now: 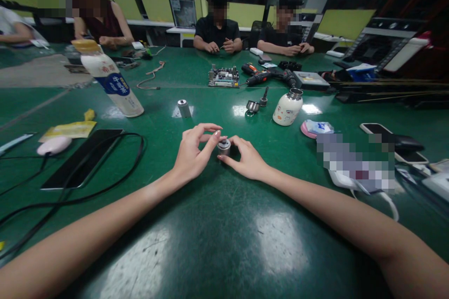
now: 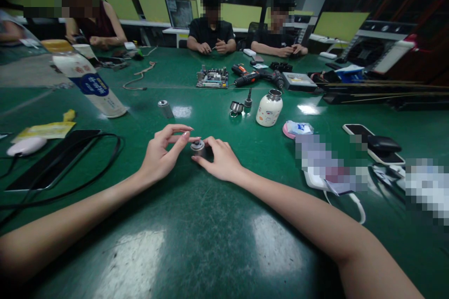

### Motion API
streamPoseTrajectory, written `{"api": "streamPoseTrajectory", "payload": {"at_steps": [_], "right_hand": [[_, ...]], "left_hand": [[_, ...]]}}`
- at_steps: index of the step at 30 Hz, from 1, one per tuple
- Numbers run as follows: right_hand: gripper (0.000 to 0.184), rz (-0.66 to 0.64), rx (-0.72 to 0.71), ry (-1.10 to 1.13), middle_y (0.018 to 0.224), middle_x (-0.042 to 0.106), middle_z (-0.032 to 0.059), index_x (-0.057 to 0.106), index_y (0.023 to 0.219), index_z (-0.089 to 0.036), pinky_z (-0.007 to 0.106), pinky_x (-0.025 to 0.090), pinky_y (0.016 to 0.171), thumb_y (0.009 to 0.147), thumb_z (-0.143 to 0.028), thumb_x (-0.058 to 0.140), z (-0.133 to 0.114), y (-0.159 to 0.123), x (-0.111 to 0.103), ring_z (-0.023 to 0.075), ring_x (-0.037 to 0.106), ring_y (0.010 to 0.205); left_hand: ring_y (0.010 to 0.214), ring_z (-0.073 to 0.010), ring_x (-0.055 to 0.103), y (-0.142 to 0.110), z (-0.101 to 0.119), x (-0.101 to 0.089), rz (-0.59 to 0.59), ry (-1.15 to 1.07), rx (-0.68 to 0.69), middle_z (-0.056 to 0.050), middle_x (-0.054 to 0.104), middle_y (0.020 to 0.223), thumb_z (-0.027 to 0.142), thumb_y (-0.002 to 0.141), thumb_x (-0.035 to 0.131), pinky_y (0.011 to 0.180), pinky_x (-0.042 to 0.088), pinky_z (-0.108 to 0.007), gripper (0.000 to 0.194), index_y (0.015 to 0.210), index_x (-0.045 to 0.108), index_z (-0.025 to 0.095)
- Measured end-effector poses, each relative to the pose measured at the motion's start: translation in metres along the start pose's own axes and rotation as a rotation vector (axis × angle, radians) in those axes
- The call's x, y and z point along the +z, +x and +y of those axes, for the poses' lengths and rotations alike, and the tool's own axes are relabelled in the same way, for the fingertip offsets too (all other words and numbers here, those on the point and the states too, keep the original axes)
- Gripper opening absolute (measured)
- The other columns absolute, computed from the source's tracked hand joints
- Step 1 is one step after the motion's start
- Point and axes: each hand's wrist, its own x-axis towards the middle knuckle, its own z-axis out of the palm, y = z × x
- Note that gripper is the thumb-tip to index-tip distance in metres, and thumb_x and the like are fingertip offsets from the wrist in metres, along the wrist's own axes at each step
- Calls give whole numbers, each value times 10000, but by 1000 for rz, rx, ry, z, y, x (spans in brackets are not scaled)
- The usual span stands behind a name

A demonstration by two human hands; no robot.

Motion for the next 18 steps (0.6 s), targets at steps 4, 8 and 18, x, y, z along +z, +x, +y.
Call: {"api": "streamPoseTrajectory", "payload": {"at_steps": [4, 8, 18], "right_hand": [[278, -4, 6, 4, 1022, 675, 42, 540, 1013, -219, 373, 432, 860, 868, -406, 686, -1, 0, 0, 221, 612, 950], [267, 4, 0, -18, 1010, 665, 41, 530, 1001, -222, 368, 431, 848, 870, -399, 681, -1, -1, 0, 220, 604, 941], [276, 1, 4, 1, 1027, 668, 45, 539, 1015, -218, 369, 429, 856, 867, -402, 683, 0, 0, 1, 224, 608, 960]], "left_hand": [[972, -243, 714, 2, -1, -1, 87, -2, -10, -48, 768, 903, 364, 940, 564, 1007, 430, -450, 185, 1017, 617, 205], [1123, -279, 671, 1, 0, 0, 11, 36, 28, -49, 768, 971, 341, 863, 672, 1051, 384, -486, 279, 1103, 601, 219], [1021, -252, 714, 2, -1, 1, 133, -21, 3, -49, 775, 928, 335, 825, 722, 1017, 443, -442, 304, 1074, 600, 211]]}}
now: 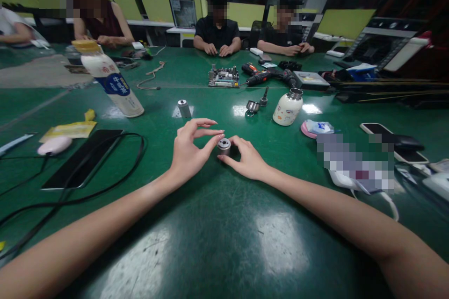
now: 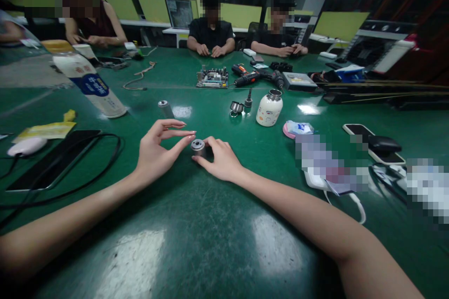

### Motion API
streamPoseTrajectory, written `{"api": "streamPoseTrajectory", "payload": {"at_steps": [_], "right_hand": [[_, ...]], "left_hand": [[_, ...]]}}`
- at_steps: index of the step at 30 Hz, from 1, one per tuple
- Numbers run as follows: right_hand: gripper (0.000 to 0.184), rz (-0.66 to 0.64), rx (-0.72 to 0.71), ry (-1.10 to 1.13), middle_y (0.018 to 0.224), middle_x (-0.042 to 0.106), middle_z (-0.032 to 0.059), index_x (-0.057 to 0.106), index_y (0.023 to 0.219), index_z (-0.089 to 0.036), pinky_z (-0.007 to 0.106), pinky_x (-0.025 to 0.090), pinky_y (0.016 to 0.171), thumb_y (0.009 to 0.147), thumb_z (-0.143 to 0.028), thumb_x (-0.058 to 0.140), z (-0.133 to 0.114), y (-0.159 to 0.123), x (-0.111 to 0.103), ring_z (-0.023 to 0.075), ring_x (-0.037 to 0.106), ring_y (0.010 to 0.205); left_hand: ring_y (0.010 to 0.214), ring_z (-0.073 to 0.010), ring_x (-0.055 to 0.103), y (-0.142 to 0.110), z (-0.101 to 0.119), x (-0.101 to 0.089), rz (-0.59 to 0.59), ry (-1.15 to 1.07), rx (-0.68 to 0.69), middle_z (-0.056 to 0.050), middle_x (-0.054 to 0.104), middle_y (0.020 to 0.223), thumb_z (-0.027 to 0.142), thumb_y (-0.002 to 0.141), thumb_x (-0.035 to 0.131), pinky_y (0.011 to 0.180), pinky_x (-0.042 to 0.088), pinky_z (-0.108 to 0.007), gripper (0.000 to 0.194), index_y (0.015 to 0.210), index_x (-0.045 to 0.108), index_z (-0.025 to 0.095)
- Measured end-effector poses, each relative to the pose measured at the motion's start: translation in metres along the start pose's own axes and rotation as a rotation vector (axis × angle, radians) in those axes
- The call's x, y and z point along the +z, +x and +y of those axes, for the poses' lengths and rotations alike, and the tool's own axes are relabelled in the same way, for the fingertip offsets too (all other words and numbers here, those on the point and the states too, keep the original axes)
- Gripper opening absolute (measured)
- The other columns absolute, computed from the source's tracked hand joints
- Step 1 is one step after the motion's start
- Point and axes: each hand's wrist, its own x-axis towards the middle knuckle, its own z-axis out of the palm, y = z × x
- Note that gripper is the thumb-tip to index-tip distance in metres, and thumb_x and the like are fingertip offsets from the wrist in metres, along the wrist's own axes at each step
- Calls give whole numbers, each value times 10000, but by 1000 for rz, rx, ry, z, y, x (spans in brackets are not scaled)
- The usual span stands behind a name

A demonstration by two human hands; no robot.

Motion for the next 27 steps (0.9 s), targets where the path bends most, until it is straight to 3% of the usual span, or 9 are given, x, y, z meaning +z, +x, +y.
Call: {"api": "streamPoseTrajectory", "payload": {"at_steps": [4, 10, 14, 18, 22, 27], "right_hand": [[281, -3, -5, 7, 1034, 673, 47, 542, 1024, -215, 375, 426, 863, 868, -403, 679, 0, 0, 0, 225, 609, 962], [278, -2, 4, -8, 1038, 675, 44, 545, 1024, -218, 373, 424, 866, 865, -403, 679, -1, 0, -1, 220, 608, 965], [283, -3, 2, -3, 1032, 674, 47, 546, 1027, -217, 377, 427, 873, 864, -407, 679, -2, 0, -2, 222, 610, 966], [278, -4, 6, -4, 1038, 673, 46, 546, 1029, -219, 381, 427, 877, 867, -401, 680, -3, -1, -2, 223, 609, 970], [278, -7, 9, -6, 1042, 673, 45, 548, 1029, -221, 379, 428, 874, 864, -397, 686, -3, -1, -3, 221, 608, 967], [277, -11, 9, 1, 1051, 673, 46, 545, 1041, -223, 375, 431, 873, 870, -392, 681, -2, 0, -2, 223, 606, 974]], "left_hand": [[1030, -252, 708, 1, -20, 1, 27, 41, -121, -53, 780, 922, 344, 818, 718, 993, 461, -429, 326, 1088, 588, 215], [1121, -273, 663, -2, -38, 1, -133, 151, -298, -60, 794, 929, 327, 802, 733, 1035, 382, -487, 447, 1194, 542, 229], [1188, -306, 619, -4, -37, 1, -103, 208, -268, -76, 791, 969, 367, 807, 739, 1057, 282, -555, 470, 1217, 546, 244], [1164, -340, 626, -7, -44, 3, -80, 201, -232, -75, 796, 895, 378, 787, 764, 1031, 266, -602, 471, 1196, 570, 247], [1098, -316, 663, -6, -43, 2, -58, 147, -190, -56, 793, 859, 351, 782, 766, 1012, 351, -563, 415, 1143, 592, 244], [1103, -266, 675, 0, -17, 1, 9, 0, -99, -60, 777, 915, 346, 796, 756, 1015, 449, -469, 438, 1170, 568, 217]]}}
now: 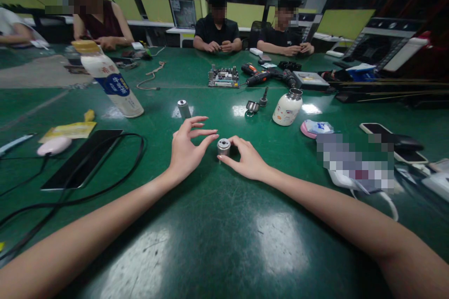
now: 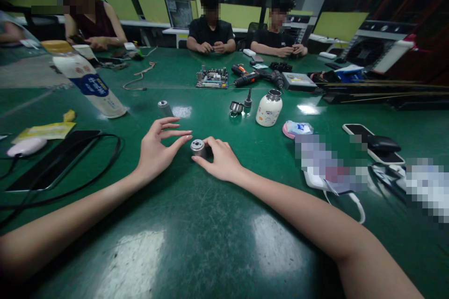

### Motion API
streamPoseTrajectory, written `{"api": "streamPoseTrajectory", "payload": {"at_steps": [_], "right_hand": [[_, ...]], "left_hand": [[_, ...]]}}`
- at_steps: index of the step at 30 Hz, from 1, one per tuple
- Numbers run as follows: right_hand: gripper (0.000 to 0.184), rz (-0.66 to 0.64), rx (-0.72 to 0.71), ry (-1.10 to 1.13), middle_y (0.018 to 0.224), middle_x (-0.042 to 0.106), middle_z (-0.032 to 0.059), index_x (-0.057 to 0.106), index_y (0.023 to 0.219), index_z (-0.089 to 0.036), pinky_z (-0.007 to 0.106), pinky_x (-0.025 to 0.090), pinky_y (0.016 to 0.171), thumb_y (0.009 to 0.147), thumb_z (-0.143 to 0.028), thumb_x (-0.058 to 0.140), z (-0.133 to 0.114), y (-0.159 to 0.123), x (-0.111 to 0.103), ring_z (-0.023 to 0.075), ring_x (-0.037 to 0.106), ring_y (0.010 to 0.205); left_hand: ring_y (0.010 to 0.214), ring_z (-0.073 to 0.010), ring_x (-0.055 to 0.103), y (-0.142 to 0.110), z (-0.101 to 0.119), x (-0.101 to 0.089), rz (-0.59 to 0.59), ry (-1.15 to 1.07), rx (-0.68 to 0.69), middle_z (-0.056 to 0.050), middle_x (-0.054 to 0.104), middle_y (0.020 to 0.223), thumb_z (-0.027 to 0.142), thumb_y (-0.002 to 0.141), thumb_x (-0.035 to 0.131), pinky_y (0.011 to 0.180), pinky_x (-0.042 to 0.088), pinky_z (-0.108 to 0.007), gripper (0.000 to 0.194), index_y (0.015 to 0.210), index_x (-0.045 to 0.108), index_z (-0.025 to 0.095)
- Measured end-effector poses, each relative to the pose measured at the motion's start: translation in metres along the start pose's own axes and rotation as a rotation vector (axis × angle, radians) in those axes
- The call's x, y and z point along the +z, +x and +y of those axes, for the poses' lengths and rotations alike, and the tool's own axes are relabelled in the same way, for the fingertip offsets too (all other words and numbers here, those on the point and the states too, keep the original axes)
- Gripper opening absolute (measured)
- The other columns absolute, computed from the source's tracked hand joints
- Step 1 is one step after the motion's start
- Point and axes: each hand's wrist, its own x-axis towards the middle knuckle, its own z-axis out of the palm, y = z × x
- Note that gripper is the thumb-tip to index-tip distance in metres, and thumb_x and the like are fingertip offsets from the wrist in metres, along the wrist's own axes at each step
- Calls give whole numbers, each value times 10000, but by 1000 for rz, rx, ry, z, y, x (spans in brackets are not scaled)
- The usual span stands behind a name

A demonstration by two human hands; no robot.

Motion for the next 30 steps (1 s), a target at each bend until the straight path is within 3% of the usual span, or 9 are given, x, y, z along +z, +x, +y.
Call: {"api": "streamPoseTrajectory", "payload": {"at_steps": [8, 14, 21, 25, 30], "right_hand": [[267, 14, -15, -38, 1019, 659, 40, 535, 1017, -217, 361, 426, 847, 870, -385, 682, 1, 0, 2, 216, 602, 943], [267, 13, -13, -42, 1001, 653, 38, 526, 998, -216, 356, 425, 835, 872, -394, 681, 1, 0, 1, 214, 602, 930], [267, 14, -13, -43, 1008, 654, 39, 526, 996, -222, 364, 429, 845, 871, -401, 680, 1, 0, 2, 218, 600, 940], [271, 8, -10, -34, 1008, 657, 43, 532, 1006, -218, 367, 434, 850, 871, -401, 679, 0, 0, 1, 223, 603, 951], [285, 5, -13, -9, 1056, 672, 49, 544, 1053, -225, 377, 436, 880, 870, -392, 685, 1, 0, 1, 227, 610, 990]], "left_hand": [[1102, -249, 687, -3, 13, 2, -142, -105, 24, -75, 752, 1021, 340, 836, 712, 1023, 490, -431, 389, 1167, 555, 207], [1035, -240, 713, -3, 13, 3, -142, -158, 8, -97, 716, 1135, 359, 834, 712, 981, 531, -409, 378, 1142, 559, 202], [1036, -247, 713, -4, 14, 4, -162, -180, -15, -97, 731, 1085, 379, 833, 713, 951, 549, -406, 398, 1155, 561, 202], [1022, -246, 715, -4, 13, 3, -195, -147, -8, -95, 726, 1108, 381, 836, 703, 971, 532, -408, 318, 1080, 608, 200], [982, -228, 711, -3, 14, 2, -144, -123, -6, -79, 744, 1019, 397, 895, 624, 950, 533, -389, 223, 1010, 649, 208]]}}
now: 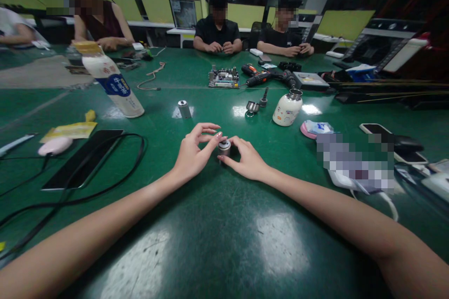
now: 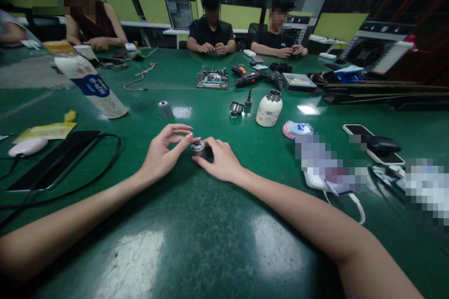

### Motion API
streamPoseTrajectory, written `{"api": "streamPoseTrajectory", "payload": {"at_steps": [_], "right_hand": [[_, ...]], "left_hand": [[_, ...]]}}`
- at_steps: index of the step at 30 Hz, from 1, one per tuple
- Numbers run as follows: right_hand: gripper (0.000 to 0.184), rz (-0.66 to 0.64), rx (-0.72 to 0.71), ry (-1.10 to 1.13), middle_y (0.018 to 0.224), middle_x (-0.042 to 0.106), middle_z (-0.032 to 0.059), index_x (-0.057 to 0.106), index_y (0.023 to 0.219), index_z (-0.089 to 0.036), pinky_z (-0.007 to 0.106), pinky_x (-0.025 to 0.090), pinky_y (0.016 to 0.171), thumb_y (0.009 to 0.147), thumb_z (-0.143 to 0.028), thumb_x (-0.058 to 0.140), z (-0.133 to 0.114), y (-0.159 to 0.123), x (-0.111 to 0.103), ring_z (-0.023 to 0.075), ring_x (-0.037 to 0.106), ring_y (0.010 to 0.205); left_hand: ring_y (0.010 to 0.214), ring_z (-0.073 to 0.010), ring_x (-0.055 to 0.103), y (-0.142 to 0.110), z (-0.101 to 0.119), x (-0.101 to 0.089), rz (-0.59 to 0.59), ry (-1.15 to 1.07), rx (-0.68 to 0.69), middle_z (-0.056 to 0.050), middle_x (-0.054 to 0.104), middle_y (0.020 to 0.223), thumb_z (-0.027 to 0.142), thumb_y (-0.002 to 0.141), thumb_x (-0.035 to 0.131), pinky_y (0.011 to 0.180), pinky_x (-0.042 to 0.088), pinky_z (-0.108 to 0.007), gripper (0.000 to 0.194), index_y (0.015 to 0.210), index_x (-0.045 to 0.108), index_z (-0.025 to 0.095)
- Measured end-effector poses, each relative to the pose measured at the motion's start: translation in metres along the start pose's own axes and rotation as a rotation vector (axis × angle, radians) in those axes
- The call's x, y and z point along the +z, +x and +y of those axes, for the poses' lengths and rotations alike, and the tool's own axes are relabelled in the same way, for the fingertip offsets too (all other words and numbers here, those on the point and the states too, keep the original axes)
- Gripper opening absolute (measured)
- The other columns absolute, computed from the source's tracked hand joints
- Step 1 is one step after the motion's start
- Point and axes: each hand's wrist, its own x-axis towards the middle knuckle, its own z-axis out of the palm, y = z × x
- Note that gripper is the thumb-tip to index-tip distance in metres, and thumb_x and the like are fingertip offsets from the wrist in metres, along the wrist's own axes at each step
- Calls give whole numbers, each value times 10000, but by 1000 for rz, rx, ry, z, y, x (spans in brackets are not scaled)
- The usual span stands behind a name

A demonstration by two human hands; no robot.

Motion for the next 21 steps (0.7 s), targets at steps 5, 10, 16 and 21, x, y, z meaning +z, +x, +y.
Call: {"api": "streamPoseTrajectory", "payload": {"at_steps": [5, 10, 16, 21], "right_hand": [[292, -1, -1, 0, 1054, 678, 50, 551, 1065, -226, 383, 436, 888, 872, -401, 682, 1, 0, 1, 226, 614, 984], [291, 3, 1, -12, 1046, 672, 48, 541, 1057, -227, 378, 436, 873, 875, -408, 678, 0, 0, 0, 226, 610, 969], [309, -8, -4, -39, 1030, 653, 61, 524, 1052, -211, 375, 446, 855, 884, -430, 663, 1, 0, 1, 231, 605, 968], [331, -15, -6, -66, 1024, 650, 73, 529, 1070, -200, 393, 450, 867, 884, -439, 660, 3, 1, 2, 238, 601, 969]], "left_hand": [[953, -221, 703, -1, 1, -1, 40, 10, 0, -67, 741, 956, 391, 897, 618, 904, 549, -374, 213, 1002, 656, 209], [940, -210, 703, -1, -2, -1, 33, 17, 15, -66, 727, 1041, 393, 883, 640, 913, 543, -366, 221, 1018, 651, 218], [1126, -240, 668, -3, -3, 1, -88, -24, 24, -75, 731, 1084, 388, 892, 628, 1046, 456, -415, 297, 1133, 597, 218], [1213, -264, 626, -4, -3, 1, -188, -24, 32, -99, 700, 1219, 366, 909, 607, 1095, 402, -466, 287, 1163, 598, 230]]}}
